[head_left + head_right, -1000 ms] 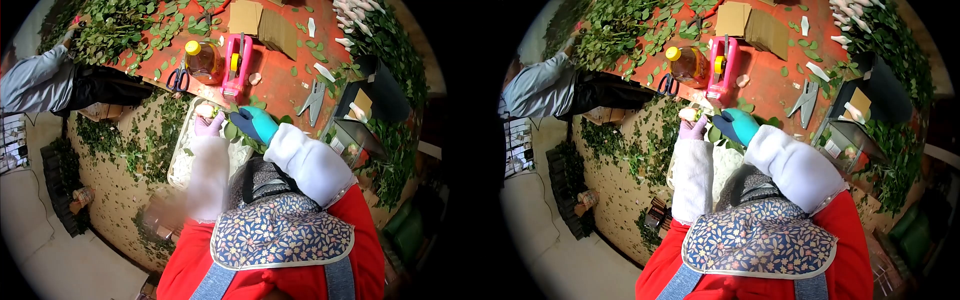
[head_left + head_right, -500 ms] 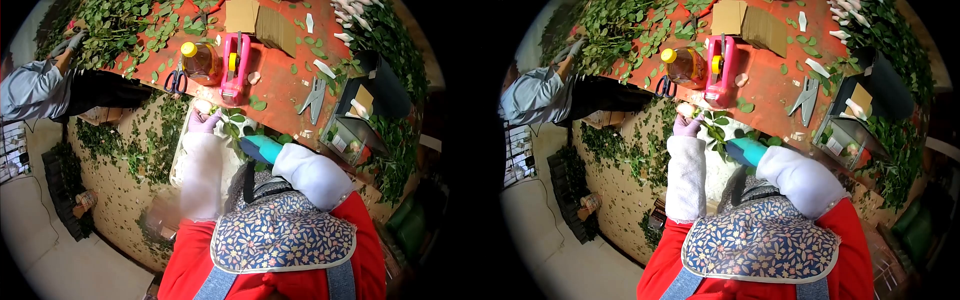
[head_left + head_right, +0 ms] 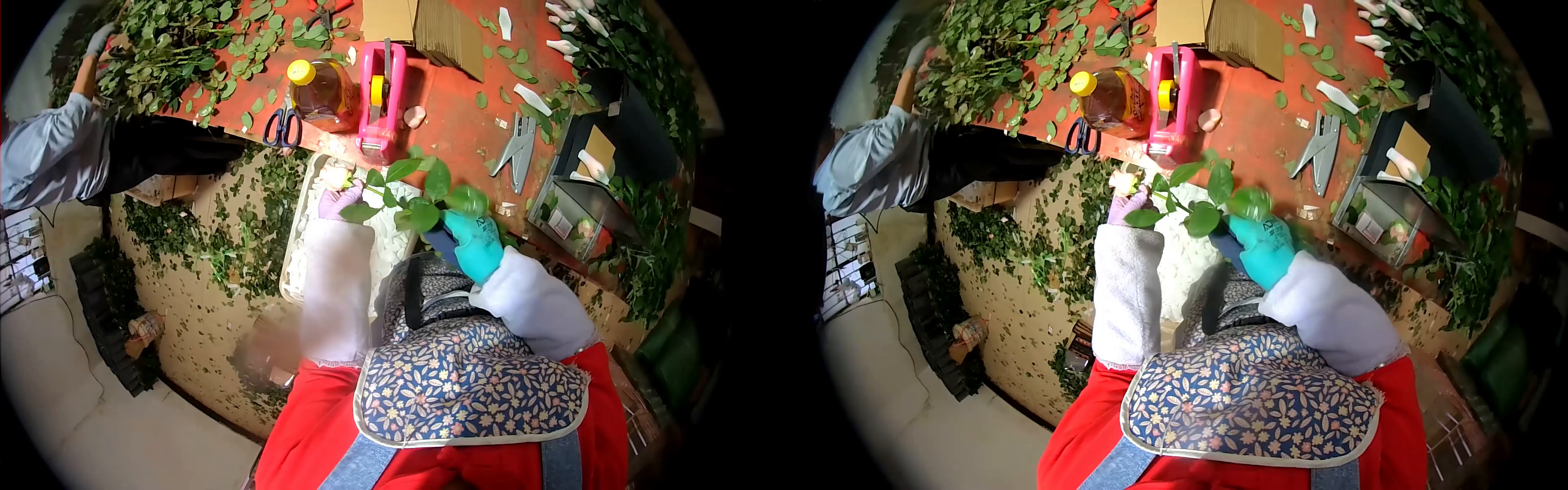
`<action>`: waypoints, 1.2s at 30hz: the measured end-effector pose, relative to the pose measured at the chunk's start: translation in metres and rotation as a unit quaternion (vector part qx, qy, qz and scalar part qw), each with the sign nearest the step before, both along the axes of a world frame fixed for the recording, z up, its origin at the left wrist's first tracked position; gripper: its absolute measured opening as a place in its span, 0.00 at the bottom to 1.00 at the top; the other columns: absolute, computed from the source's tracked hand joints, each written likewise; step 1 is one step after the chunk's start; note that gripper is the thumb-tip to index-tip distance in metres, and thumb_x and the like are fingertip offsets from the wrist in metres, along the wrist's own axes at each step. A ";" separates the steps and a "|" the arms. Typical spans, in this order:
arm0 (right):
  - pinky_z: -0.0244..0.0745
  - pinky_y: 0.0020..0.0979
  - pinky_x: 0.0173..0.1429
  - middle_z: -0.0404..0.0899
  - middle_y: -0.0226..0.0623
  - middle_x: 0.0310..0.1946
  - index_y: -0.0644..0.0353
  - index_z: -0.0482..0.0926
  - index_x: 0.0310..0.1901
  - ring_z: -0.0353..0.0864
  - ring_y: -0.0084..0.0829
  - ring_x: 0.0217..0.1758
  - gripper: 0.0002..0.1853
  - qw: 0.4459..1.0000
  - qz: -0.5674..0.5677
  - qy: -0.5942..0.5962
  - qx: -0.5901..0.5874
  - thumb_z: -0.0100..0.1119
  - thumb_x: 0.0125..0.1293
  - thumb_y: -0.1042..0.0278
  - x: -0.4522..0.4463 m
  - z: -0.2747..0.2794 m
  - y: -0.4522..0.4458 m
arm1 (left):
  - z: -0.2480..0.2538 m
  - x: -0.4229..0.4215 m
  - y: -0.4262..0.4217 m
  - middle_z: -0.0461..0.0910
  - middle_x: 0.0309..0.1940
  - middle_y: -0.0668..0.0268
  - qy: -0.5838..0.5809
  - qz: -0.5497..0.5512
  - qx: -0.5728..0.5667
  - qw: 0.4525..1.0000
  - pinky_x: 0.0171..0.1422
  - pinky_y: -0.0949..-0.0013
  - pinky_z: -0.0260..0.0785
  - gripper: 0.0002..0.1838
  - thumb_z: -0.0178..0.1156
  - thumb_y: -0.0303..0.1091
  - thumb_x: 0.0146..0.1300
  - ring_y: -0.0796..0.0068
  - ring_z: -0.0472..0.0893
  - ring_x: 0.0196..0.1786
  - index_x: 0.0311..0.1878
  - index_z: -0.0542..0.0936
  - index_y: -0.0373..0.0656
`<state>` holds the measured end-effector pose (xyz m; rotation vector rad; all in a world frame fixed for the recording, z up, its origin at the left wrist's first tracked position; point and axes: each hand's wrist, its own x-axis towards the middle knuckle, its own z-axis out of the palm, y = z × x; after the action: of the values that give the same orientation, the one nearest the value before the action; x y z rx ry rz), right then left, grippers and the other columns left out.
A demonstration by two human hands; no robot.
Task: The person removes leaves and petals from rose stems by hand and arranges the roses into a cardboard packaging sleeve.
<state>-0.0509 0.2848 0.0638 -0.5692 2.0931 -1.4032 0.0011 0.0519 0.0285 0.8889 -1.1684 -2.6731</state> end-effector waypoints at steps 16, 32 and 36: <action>0.72 0.44 0.38 0.79 0.51 0.30 0.57 0.81 0.37 0.78 0.52 0.34 0.07 0.998 0.044 -0.020 0.044 0.59 0.63 0.64 -0.019 0.004 -0.009 | -0.013 -0.011 0.007 0.78 0.32 0.72 -0.044 0.022 0.041 0.998 0.33 0.75 0.62 0.08 0.59 0.31 0.66 0.82 0.71 0.29 0.47 0.78 0.44; 0.73 0.35 0.39 0.81 0.40 0.31 0.61 0.80 0.39 0.79 0.35 0.33 0.09 0.996 0.040 -0.078 0.026 0.60 0.64 0.64 -0.017 0.015 -0.010 | -0.034 -0.006 0.017 0.79 0.36 0.66 -0.069 0.059 -0.245 0.965 0.39 0.71 0.71 0.16 0.59 0.41 0.67 0.75 0.78 0.36 0.54 0.77 0.46; 0.72 0.23 0.41 0.79 0.28 0.31 0.66 0.79 0.41 0.75 0.17 0.35 0.09 0.975 0.042 -0.220 -0.016 0.59 0.67 0.68 -0.026 0.012 -0.007 | -0.031 0.008 0.026 0.76 0.28 0.71 -0.059 0.088 -0.130 0.986 0.33 0.75 0.66 0.19 0.55 0.49 0.69 0.78 0.74 0.31 0.50 0.78 0.44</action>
<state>-0.0765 0.2783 0.0760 -0.3184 1.6774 -1.3707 0.0086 0.0777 -0.0021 1.0593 -1.3544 -2.2922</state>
